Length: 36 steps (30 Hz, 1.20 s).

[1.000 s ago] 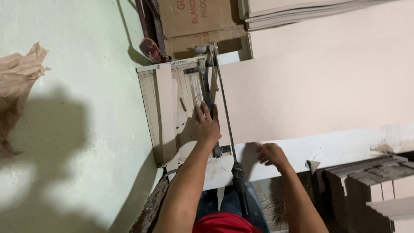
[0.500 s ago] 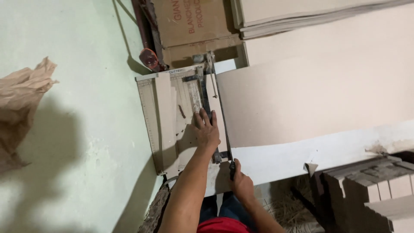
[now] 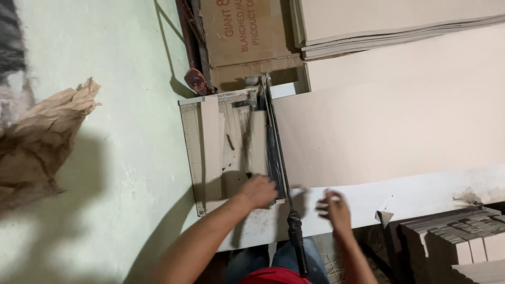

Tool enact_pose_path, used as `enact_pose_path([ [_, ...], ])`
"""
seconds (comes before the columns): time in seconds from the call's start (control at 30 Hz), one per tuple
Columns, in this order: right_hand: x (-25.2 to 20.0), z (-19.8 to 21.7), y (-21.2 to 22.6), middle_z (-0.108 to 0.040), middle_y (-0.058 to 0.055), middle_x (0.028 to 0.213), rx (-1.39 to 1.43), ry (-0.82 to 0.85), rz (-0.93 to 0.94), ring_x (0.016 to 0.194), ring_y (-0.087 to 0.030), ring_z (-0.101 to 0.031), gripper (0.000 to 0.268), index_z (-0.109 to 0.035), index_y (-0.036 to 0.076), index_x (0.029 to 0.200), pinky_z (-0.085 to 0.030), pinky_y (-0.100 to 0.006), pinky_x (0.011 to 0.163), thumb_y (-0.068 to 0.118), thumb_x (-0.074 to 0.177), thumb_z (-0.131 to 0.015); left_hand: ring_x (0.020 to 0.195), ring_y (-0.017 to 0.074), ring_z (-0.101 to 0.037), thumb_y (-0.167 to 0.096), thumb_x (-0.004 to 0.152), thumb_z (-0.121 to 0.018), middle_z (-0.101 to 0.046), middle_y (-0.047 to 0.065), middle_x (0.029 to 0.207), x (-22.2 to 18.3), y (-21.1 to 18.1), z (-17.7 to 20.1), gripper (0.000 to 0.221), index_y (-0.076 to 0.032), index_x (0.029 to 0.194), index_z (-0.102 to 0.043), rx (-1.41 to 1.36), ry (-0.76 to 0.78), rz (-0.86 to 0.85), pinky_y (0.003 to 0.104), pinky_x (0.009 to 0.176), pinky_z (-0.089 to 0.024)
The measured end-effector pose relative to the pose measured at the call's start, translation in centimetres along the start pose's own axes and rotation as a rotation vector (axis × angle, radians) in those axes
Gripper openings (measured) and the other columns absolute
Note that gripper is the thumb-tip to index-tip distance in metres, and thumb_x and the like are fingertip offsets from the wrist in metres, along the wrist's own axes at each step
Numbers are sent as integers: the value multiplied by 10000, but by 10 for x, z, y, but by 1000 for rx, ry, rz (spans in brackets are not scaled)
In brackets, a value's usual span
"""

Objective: Using a manual paper cutter to cut cardboard sheets into smaller pieces.

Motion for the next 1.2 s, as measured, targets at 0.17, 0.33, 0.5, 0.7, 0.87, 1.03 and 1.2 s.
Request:
enact_pose_path([
  [0.17, 15, 22, 24, -289, -431, 1512, 656, -93, -65, 1399, -546, -423, 968, 77, 24, 1603, -353, -704, 1109, 433, 1048, -603, 822, 409, -669, -172, 880, -682, -693, 189, 994, -73, 64, -82, 137, -92, 969, -749, 213, 676, 195, 634, 661, -557],
  [0.33, 115, 41, -91, -464, 13, 909, 808, -16, -16, 773, -256, -669, 423, -343, 81, 1128, -568, -327, 669, 326, 1047, -678, 1402, 366, -436, -517, 926, -685, -341, 105, 1587, -120, 107, 83, 727, -272, 1543, -386, -69, 456, 589, 551, 1023, -468],
  [0.5, 105, 32, -114, -499, 16, 813, 739, 7, 35, 663, -286, -725, 268, -512, 118, 1037, -644, -348, 578, 278, 997, -724, 1506, 487, -240, -416, 911, -736, -116, 223, 1690, -154, 145, 103, 1021, -216, 1672, -86, -622, 63, 1296, 724, 1139, -291],
  [0.7, 76, -9, -37, -717, -309, 1012, 510, 91, 62, 973, -391, -741, 349, -676, -148, 1049, -598, -522, 907, 200, 1046, -657, 1418, 477, -428, -102, 1057, -486, -289, 304, 1592, -149, 138, 80, 739, -132, 1656, -55, -700, -38, 1436, 561, 1016, -554],
  [0.87, 71, -9, -30, -697, -336, 1163, 442, 96, 37, 1066, -439, -707, 431, -629, -173, 1186, -576, -598, 958, 231, 1038, -653, 1524, 487, -197, -455, 981, -666, -181, 252, 1657, -82, 126, 138, 875, -209, 1661, -174, -598, -11, 1154, 651, 1175, -288],
  [1.03, 80, -11, -38, -728, -286, 1062, 118, 155, 25, 1016, -425, -717, 620, -700, -99, 1166, -591, -566, 848, 495, 998, -644, 1541, 530, 37, -452, 862, -795, 70, 281, 1690, -10, 104, 69, 1132, -246, 1671, -31, -614, 225, 981, 767, 1150, -76],
  [1.2, 23, -34, -3, -806, -112, 894, -846, 99, 88, 1008, -408, -752, 658, -734, 274, 1192, -586, -573, 871, 742, 1014, -308, 1535, 538, 105, -358, 878, -786, 162, 301, 1672, 0, 98, 51, 1166, -159, 1662, 54, -529, 396, 985, 763, 1125, -225],
])
Point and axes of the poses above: each hand's wrist, its own x-axis towards the middle knuckle, its own z-axis out of the back of the hand, y = z × x, the point moved 10 cm from there along x, towards the middle knuckle
